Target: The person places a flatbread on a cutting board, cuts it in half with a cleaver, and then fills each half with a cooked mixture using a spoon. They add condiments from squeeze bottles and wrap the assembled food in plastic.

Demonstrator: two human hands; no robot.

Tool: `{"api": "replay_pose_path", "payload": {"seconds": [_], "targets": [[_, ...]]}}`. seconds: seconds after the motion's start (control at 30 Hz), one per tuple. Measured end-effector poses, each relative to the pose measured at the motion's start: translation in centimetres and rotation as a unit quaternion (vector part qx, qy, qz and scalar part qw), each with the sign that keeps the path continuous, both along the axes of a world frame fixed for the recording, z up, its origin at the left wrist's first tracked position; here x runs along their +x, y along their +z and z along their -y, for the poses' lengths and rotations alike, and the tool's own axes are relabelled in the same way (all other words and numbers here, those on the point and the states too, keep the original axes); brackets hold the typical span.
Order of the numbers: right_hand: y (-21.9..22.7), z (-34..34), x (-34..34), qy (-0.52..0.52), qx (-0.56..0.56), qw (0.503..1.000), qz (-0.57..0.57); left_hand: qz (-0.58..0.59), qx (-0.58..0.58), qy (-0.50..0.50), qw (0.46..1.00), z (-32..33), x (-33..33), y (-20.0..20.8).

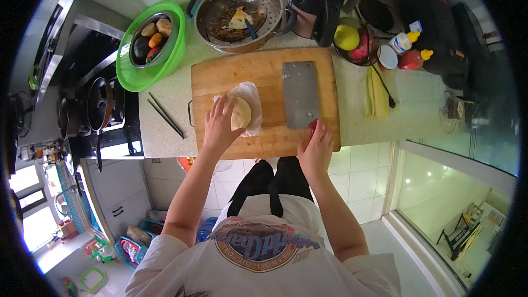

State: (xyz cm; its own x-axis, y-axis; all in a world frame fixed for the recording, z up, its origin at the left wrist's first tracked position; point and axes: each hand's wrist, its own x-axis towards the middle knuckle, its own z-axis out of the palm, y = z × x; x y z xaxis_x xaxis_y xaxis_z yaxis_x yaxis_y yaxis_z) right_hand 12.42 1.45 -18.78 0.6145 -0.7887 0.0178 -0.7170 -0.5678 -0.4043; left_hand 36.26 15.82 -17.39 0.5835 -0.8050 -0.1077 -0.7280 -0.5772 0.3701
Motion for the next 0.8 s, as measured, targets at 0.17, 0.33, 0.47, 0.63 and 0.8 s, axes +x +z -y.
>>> {"api": "replay_pose_path", "payload": {"seconds": [0.17,0.33,0.47,0.63,0.8], "targets": [[-1.0,1.9,0.6,-0.064,0.038,0.997,-0.023,0.021,0.031,0.003,0.999,0.3,0.7,0.0],[-1.3,4.9,-0.4,-0.149,0.339,0.923,0.100,0.044,0.056,0.086,0.994,0.9,-0.4,0.0],[1.9,4.6,-1.9,-0.163,0.517,0.809,0.227,0.017,0.063,0.066,0.996,0.5,0.0,1.8],[3.8,0.8,-2.5,-0.155,0.585,0.738,0.298,-0.025,0.064,-0.016,0.997,-1.1,1.8,1.1],[3.8,-1.1,-1.4,-0.119,0.595,0.737,0.299,-0.039,0.062,0.017,0.997,-1.0,1.8,0.8]]}}
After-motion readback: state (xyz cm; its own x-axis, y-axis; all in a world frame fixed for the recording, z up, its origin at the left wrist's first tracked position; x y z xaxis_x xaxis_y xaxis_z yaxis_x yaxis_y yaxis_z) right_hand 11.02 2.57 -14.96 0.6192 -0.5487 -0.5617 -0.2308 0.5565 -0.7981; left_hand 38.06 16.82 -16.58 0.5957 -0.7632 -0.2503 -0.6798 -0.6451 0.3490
